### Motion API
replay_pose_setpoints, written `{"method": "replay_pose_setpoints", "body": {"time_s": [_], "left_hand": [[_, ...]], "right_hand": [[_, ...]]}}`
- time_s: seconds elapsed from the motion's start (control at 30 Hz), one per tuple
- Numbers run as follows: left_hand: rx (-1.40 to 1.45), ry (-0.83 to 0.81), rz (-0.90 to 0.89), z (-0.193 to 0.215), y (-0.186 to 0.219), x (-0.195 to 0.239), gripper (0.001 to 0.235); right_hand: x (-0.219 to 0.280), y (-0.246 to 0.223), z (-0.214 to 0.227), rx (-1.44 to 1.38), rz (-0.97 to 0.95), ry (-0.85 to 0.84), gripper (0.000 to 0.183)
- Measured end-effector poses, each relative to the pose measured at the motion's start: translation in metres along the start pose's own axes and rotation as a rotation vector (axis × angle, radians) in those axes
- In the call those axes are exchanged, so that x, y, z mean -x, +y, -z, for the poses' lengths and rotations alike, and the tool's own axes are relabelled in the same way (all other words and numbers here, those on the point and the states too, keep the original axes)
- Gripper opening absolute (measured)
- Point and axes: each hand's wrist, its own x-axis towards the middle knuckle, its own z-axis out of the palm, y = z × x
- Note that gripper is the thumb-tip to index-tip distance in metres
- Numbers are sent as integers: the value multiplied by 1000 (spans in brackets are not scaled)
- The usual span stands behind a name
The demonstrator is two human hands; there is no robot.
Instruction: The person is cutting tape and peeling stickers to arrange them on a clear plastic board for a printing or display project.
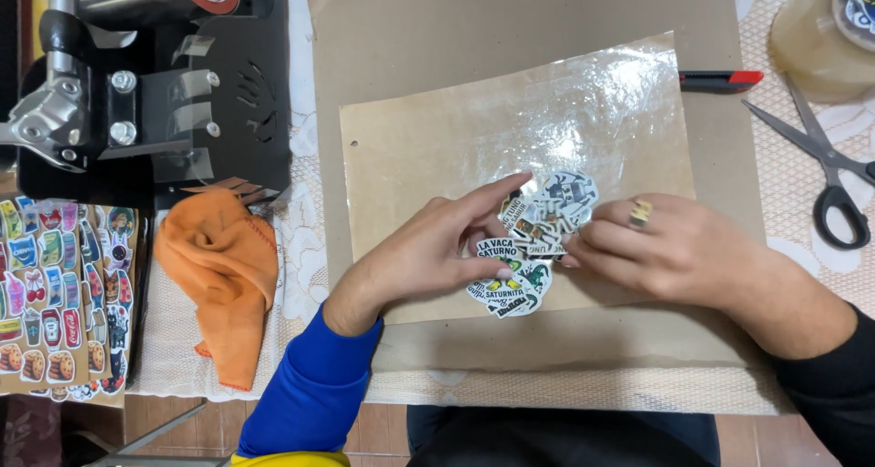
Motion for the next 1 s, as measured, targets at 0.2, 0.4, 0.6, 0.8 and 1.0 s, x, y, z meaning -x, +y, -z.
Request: {"method": "replay_pose_setpoints", "body": {"time_s": [0.2, 0.4, 0.6, 0.8, 1.0], "left_hand": [[-241, 399, -369, -15, -11, 2, 89], [407, 383, -268, -41, 13, 4, 73], [604, 465, -123, -60, 3, 0, 56], [852, 245, -167, -57, -6, -4, 53], [986, 121, -201, -57, -12, -4, 51]], "right_hand": [[0, -6, 6, 125, 266, 277, 15], [-5, -33, -3, -697, -892, 427, 5], [-4, -35, -15, -879, -1007, 282, 11], [0, -34, -17, -904, -1155, 384, 17], [0, -34, -21, -1093, -1260, 338, 22]]}}
